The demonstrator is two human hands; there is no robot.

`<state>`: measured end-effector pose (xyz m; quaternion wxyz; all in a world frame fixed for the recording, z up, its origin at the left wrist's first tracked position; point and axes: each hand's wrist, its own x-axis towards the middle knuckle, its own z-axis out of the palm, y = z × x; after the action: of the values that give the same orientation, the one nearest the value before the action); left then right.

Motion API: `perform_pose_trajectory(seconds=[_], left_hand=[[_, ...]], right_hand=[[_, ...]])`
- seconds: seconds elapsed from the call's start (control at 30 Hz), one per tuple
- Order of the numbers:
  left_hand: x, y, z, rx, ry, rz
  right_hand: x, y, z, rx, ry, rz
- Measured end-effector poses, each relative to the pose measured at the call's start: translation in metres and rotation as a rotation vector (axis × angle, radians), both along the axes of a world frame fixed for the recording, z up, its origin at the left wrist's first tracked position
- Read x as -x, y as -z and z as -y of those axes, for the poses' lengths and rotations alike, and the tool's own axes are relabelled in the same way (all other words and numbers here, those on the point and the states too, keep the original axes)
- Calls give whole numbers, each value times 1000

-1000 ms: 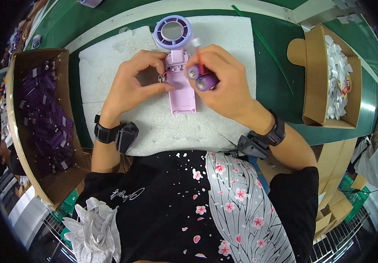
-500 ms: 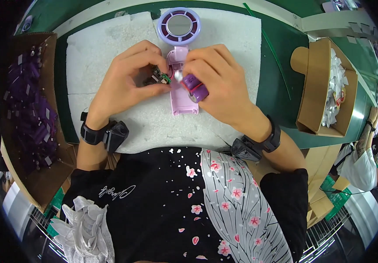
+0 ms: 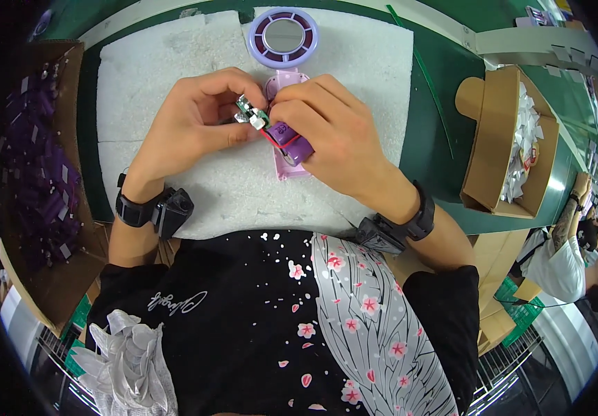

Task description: Assembling handheld fans by installing internal motors, circuit boards, and batteries into the plastic housing.

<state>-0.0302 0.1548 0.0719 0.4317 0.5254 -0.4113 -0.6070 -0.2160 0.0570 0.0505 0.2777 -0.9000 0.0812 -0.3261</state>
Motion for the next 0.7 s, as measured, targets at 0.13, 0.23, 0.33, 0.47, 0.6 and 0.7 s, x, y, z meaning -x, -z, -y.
perform_pose_trajectory(seconds=[0.13,0.23,0.33,0.47,0.6,0.7], left_hand=[[0,-2,-1,84,-17,103],[0,2,-2,78,-48,54],[3,5,-2,35,-68,33],[8,6,-2,62,-125,-2],[13,2,-1,130,-156,22],[15,0,-2,161,-164,48]], right_hand=[[-1,0,0,9,21,-8],[-2,-2,0,12,41,-19],[-2,-2,0,14,41,-33],[-1,-2,1,4,39,-59],[0,-4,1,-11,41,-74],[0,-7,-1,-31,50,-82]])
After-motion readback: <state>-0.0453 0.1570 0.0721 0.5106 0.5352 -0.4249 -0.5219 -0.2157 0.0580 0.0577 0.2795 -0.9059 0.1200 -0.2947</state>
